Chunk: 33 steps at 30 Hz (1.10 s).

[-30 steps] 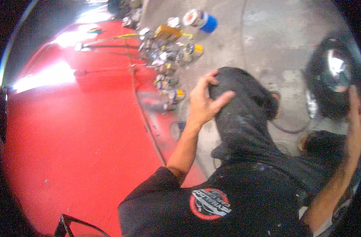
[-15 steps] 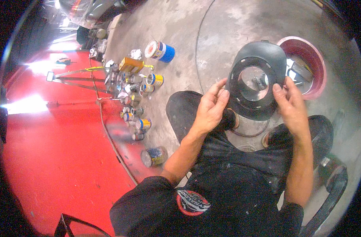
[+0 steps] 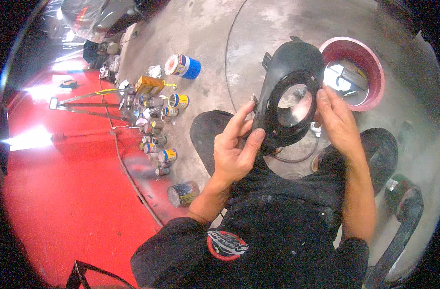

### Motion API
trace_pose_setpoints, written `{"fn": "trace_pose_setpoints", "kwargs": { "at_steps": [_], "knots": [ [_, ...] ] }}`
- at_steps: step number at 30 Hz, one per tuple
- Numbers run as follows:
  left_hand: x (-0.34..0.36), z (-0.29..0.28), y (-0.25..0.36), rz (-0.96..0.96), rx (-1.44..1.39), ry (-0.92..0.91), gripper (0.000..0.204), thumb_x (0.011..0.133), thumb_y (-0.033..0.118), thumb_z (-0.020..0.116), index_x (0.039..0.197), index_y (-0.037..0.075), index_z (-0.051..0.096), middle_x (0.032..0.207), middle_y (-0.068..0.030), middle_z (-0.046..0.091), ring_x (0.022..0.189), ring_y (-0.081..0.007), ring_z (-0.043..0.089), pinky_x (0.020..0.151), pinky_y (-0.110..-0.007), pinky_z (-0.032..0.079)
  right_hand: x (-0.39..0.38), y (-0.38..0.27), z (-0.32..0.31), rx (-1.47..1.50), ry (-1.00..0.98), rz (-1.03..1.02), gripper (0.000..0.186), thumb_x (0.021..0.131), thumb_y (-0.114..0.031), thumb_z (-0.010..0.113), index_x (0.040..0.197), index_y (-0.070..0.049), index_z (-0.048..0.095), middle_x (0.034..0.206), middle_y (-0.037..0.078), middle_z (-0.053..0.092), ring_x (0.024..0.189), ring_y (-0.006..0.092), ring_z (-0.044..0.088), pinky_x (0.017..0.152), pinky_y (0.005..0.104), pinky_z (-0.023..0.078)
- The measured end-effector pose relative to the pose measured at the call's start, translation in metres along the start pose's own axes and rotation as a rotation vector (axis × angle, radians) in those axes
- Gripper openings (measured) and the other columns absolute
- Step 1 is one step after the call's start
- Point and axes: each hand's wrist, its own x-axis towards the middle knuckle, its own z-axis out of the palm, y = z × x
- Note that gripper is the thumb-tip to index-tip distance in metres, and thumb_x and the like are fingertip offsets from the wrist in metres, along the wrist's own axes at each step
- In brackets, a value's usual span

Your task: The person sands a circular plastic automotive part by hand using sandpaper while sitting on the floor, applying putty to a metal plate from a can, and using the plate to spread filler onto the plastic part.

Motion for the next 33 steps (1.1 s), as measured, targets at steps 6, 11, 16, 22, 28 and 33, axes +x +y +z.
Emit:
{"fn": "trace_pose_setpoints", "kwargs": {
  "at_steps": [6, 11, 16, 22, 28, 33],
  "knots": [
    [-0.003, 0.007, 0.011, 0.059, 0.083, -0.069, 0.051, 0.084, 0.005, 0.069, 0.131, -0.001, 0.051, 0.104, -0.017, 0.069, 0.092, -0.0161, 0.066, 0.082, -0.028, 0.051, -0.011, -0.022, 0.012, 0.075, -0.035, -0.135, 0.054, 0.086, -0.006, 0.065, 0.132, 0.001, 0.038, 0.097, 0.003, 0.06, 0.088, 0.0125, 0.059, 0.079, 0.0276, 0.048],
    [-0.01, 0.016, 0.011, 0.202, 0.189, -0.142, 0.054, 0.076, 0.004, 0.075, 0.126, 0.0, 0.055, 0.098, -0.0146, 0.07, 0.087, -0.0229, 0.069, 0.079, -0.029, 0.052, -0.005, -0.005, 0.007, 0.017, 0.032, -0.129, 0.053, 0.087, -0.009, 0.065, 0.132, 0.001, 0.038, 0.096, 0.004, 0.058, 0.085, 0.0127, 0.058, 0.076, 0.0272, 0.049],
    [-0.019, 0.036, 0.011, 0.275, 0.05, -0.146, 0.072, 0.072, 0.007, 0.079, 0.134, -0.002, 0.043, 0.1, -0.0148, 0.069, 0.09, -0.0281, 0.067, 0.08, -0.034, 0.052, -0.006, 0.0, 0.001, 0.098, 0.011, -0.027, 0.051, 0.09, -0.02, 0.065, 0.132, 0.0, 0.044, 0.106, 0.009, 0.064, 0.083, 0.0113, 0.059, 0.075, 0.0283, 0.048],
    [-0.02, 0.04, 0.01, 0.35, 0.073, -0.255, 0.05, 0.069, 0.006, 0.08, 0.114, 0.0, 0.06, 0.103, -0.013, 0.068, 0.095, -0.0272, 0.066, 0.082, -0.034, 0.052, -0.006, 0.004, 0.001, 0.251, 0.043, -0.137, 0.053, 0.091, -0.013, 0.062, 0.137, -0.002, 0.038, 0.106, 0.008, 0.06, 0.077, 0.0107, 0.058, 0.067, 0.0268, 0.049],
    [-0.022, 0.045, 0.002, 0.386, 0.098, -0.173, 0.035, 0.071, 0.002, 0.077, 0.104, 0.002, 0.065, 0.101, -0.0131, 0.068, 0.093, -0.026, 0.067, 0.079, -0.033, 0.053, -0.005, 0.002, -0.004, 0.118, 0.044, -0.127, 0.051, 0.09, -0.015, 0.064, 0.133, -0.001, 0.04, 0.097, 0.007, 0.062, 0.076, 0.0104, 0.059, 0.068, 0.0259, 0.048],
    [-0.023, 0.033, 0.008, 0.12, 0.12, -0.058, 0.028, 0.075, 0.0, 0.074, 0.101, 0.002, 0.066, 0.098, -0.0158, 0.067, 0.088, -0.0246, 0.068, 0.078, -0.028, 0.052, -0.002, -0.002, -0.001, 0.061, 0.082, -0.172, 0.051, 0.089, -0.017, 0.066, 0.129, 0.002, 0.041, 0.087, 0.005, 0.062, 0.075, 0.011, 0.059, 0.068, 0.0266, 0.048]
  ]
}}
